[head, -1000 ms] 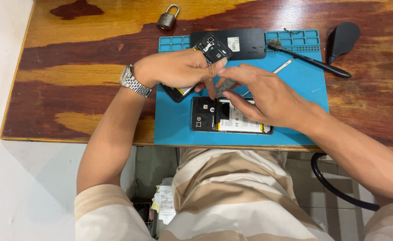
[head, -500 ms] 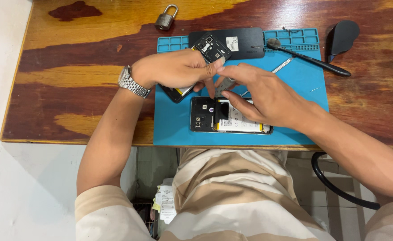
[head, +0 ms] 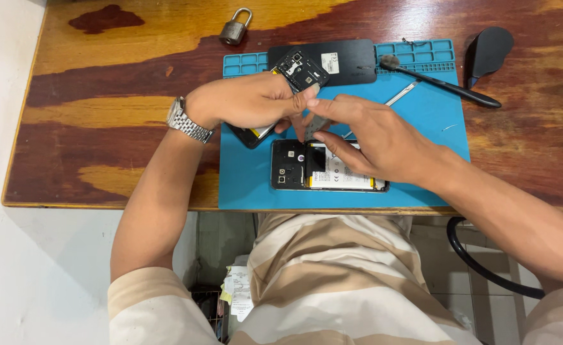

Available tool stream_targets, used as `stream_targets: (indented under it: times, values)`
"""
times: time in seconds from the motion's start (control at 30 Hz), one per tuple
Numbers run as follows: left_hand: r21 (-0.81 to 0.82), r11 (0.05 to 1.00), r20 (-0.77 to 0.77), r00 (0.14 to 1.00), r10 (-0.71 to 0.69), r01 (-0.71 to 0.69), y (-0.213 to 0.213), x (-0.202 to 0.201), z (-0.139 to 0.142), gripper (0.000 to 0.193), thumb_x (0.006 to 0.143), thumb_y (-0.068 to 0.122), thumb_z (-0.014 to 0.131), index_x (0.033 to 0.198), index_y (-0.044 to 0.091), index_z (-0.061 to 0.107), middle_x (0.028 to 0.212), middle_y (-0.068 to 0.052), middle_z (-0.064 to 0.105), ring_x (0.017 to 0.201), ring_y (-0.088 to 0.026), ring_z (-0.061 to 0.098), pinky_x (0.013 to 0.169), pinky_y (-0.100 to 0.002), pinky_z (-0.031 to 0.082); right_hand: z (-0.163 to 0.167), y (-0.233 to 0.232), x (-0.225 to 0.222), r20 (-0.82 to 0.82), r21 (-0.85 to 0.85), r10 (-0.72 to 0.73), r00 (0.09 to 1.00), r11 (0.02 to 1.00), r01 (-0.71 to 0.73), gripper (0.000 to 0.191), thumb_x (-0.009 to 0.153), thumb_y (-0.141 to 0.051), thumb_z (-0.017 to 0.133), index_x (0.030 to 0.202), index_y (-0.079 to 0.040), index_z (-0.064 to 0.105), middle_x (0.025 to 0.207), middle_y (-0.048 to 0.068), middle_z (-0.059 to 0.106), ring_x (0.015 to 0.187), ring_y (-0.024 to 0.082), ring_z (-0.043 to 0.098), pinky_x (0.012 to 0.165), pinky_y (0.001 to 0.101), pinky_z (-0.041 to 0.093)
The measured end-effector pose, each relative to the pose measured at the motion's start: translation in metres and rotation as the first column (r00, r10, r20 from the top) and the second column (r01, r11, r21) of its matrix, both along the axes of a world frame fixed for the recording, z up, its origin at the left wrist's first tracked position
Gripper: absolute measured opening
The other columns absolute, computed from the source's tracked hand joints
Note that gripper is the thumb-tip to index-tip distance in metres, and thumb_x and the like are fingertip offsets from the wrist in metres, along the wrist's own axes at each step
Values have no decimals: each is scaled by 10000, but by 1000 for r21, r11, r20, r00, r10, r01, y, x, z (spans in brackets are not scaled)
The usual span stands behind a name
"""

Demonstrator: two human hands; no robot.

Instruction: The person uses a precision screwdriver to remove and install screws on two disassembled smartphones placed on a blue anti-static mat. They alternate between the two devices, unscrewing components and placing screws into a compartmentalized tray, then reinserting screws into the phones.

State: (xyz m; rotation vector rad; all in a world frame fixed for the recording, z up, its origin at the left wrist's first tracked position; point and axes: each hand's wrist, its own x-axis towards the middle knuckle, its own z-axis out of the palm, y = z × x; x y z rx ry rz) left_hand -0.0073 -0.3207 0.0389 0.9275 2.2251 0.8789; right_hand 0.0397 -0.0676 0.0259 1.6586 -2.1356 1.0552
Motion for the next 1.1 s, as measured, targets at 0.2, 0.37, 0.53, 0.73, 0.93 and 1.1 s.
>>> stream_targets:
  times: [0.2, 0.37, 0.53, 0.73, 0.93, 1.1]
  values:
    - [24, 1000, -7, 1000, -5, 5, -2, -2, -2, 804, 983, 701, 265, 971, 157, 858, 581, -24, 599, 515, -116, 555, 471, -301, 451, -1, -4, 2, 34, -33, 44, 998, 999, -43, 711, 970, 87, 710, 1524, -136, 323, 1134, 122, 698, 992, 296, 736, 840, 380, 617]
    - [22, 1000, -13, 1000, 8, -7, -3, -2, -5, 800, 981, 698, 271, 974, 151, 853, 575, -31, 604, 511, -120, 569, 472, -303, 459, 0, -4, 3, 50, -30, 49, 998, 998, -48, 722, 983, 86, 703, 1536, -147, 301, 1137, 115, 700, 986, 283, 738, 843, 364, 622]
    - [66, 998, -52, 998, 17, -13, -2, -4, -8, 735, 1009, 657, 334, 917, 108, 814, 615, -9, 639, 534, -108, 577, 483, -298, 464, 0, -4, 3, 61, -21, 41, 997, 999, -40, 726, 980, 80, 707, 1541, -137, 300, 1135, 119, 696, 995, 287, 742, 846, 369, 625]
    - [100, 978, -279, 938, 205, -184, -6, -6, -6, 649, 1075, 546, 403, 876, 60, 784, 600, -86, 587, 541, -172, 526, 518, -348, 426, -2, -2, 3, 81, -12, 9, 997, 1000, -8, 690, 976, 76, 697, 1522, -120, 324, 1204, 153, 693, 1034, 283, 755, 866, 368, 635]
    - [330, 930, -411, 863, 293, -159, -10, -7, -2, 569, 1121, 473, 469, 939, 23, 765, 711, -73, 677, 639, -166, 611, 609, -342, 473, -5, -4, 5, 116, -22, -32, 993, 999, 35, 642, 999, 82, 669, 1505, -87, 313, 1223, 168, 690, 1046, 277, 756, 874, 361, 634]
    - [287, 931, -543, 763, 352, -225, -9, -6, 0, 562, 1136, 479, 519, 902, 19, 740, 771, -106, 700, 688, -245, 671, 638, -368, 501, -3, -4, 6, 126, -31, -34, 991, 999, 39, 628, 994, 84, 672, 1508, -78, 349, 1257, 170, 679, 1032, 261, 749, 869, 342, 635]
